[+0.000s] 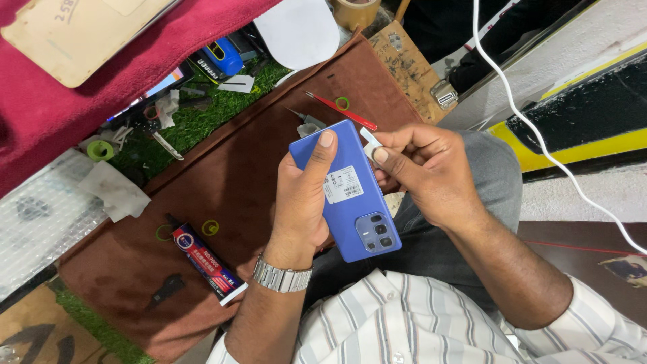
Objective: The person disassembles a smartphone, removes the back cover, and then reassembles it. They use various tools to pry open the device and apply adhesive to the edges before closing it back up.
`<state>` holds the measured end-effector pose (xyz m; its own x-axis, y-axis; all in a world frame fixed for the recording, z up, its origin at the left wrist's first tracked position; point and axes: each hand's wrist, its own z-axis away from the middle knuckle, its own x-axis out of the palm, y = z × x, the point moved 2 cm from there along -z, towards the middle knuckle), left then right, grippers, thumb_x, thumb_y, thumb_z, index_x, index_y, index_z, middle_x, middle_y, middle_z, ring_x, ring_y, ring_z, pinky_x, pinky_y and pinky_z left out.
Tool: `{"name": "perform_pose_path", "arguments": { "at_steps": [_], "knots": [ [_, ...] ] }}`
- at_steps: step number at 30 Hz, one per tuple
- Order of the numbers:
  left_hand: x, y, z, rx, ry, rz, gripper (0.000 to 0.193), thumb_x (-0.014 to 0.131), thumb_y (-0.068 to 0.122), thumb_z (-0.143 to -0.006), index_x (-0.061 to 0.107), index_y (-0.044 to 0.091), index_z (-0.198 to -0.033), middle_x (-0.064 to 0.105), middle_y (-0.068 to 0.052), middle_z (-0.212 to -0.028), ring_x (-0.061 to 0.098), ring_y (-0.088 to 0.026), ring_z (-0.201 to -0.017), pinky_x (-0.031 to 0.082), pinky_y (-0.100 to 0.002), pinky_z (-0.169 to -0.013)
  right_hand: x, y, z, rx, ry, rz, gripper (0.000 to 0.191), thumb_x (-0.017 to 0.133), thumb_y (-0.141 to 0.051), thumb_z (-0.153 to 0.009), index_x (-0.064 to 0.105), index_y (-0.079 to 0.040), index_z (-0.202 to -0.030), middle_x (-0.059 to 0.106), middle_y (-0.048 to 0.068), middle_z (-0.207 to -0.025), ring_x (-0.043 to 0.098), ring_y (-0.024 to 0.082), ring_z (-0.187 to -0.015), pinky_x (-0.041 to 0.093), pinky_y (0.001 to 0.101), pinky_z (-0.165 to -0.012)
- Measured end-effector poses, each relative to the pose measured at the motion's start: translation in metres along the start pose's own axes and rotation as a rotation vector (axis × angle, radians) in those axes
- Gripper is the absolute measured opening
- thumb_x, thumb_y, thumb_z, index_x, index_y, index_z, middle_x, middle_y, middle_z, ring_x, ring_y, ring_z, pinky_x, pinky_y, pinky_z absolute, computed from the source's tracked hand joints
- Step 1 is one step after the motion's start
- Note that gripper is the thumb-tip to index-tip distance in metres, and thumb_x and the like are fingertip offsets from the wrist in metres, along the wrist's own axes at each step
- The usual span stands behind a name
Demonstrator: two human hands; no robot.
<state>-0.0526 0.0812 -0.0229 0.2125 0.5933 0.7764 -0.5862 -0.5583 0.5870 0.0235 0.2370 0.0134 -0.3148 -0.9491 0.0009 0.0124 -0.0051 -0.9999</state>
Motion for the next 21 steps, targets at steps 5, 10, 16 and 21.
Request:
{"name": "perform_pose_path", "arguments": {
  "at_steps": [5, 10, 16, 21],
  "knots": [
    [-0.001, -0.002, 0.0, -0.006, -0.005, -0.014, 0.038, 0.073, 0.034, -0.094, 0.065, 0.0, -0.109, 0.073, -0.011, -0.094, 0.074, -0.017, -0.078, 0.064, -0.033, -0.07, -0.001, 0.003, 0.002, -0.008, 0.001, -0.015, 0.011, 0.066, -0.001, -0.099, 0.069, 0.005, -0.109, 0.074, 0.01, -0.09, 0.071, 0.009, -0.073, 0.063, 0.0249, -0.066],
    [0.001, -0.001, -0.001, 0.022, -0.04, -0.031, 0.038, 0.074, 0.031, -0.097, 0.067, -0.003, -0.113, 0.073, -0.011, -0.097, 0.073, -0.017, -0.082, 0.064, -0.033, -0.073, 0.003, 0.003, 0.003, -0.025, 0.075, -0.023, 0.015, 0.065, -0.003, -0.1, 0.07, 0.004, -0.113, 0.073, 0.009, -0.087, 0.068, 0.008, -0.07, 0.059, 0.0226, -0.06],
    [0.005, 0.001, -0.001, 0.014, -0.085, -0.028, 0.037, 0.073, 0.028, -0.095, 0.067, -0.003, -0.113, 0.075, -0.014, -0.096, 0.076, -0.021, -0.083, 0.064, -0.035, -0.073, 0.009, 0.0, 0.0, -0.063, 0.119, -0.049, 0.018, 0.066, -0.003, -0.101, 0.07, 0.006, -0.116, 0.073, 0.008, -0.09, 0.067, 0.008, -0.073, 0.059, 0.022, -0.064],
    [0.006, -0.005, 0.001, 0.001, -0.097, -0.016, 0.036, 0.075, 0.025, -0.095, 0.068, -0.004, -0.116, 0.075, -0.013, -0.102, 0.074, -0.019, -0.088, 0.063, -0.034, -0.079, 0.008, -0.001, -0.001, -0.048, 0.142, -0.094, 0.019, 0.066, -0.004, -0.101, 0.07, 0.006, -0.117, 0.073, 0.008, -0.089, 0.068, 0.008, -0.073, 0.058, 0.0212, -0.062]
  ]
}}
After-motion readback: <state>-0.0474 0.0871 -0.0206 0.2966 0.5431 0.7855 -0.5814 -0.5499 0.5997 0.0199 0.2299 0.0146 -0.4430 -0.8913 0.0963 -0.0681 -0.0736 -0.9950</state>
